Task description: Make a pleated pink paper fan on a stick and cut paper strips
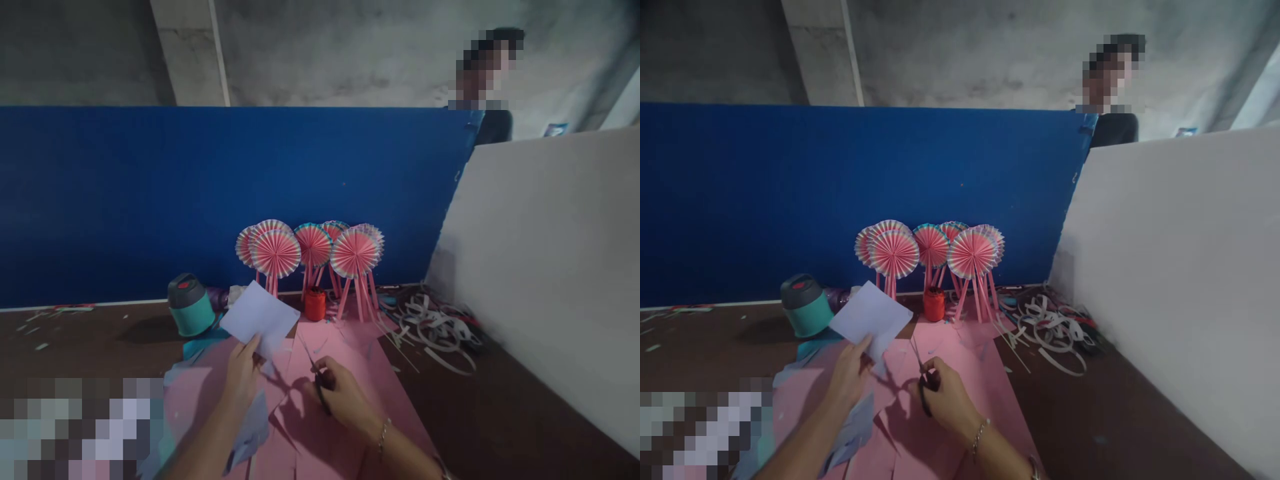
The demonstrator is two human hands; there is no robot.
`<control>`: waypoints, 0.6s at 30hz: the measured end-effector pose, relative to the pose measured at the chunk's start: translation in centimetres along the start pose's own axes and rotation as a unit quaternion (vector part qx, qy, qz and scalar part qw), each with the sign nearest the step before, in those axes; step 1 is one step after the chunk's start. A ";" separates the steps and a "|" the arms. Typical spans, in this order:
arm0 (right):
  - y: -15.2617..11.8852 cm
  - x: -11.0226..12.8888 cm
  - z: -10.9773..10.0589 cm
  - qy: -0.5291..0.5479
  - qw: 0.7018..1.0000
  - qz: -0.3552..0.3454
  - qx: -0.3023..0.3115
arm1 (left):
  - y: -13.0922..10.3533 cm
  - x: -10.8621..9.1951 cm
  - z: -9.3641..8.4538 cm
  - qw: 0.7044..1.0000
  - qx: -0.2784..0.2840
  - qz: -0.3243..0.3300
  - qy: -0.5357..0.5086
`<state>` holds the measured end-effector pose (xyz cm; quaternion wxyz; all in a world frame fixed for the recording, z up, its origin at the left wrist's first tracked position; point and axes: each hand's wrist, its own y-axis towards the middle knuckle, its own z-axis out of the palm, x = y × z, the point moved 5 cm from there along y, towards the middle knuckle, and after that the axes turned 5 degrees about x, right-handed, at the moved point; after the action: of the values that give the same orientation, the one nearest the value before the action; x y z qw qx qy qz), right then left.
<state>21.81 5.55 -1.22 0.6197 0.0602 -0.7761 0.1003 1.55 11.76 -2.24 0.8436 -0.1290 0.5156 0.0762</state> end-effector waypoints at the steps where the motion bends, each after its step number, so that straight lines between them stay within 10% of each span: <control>1: 0.1 0.0 -0.2 0.015 1.000 -0.003 -0.008 | -0.2 0.0 0.2 1.000 0.008 -0.003 0.000; 18: -0.6 -0.1 -1.9 0.099 0.972 -0.017 -0.211 | -1.7 -1.3 1.9 0.998 0.066 0.016 0.013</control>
<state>23.79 5.40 -0.83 0.6940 -0.0689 -0.7131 -0.0707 3.00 10.74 0.00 0.8423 -0.0655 0.5323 0.0534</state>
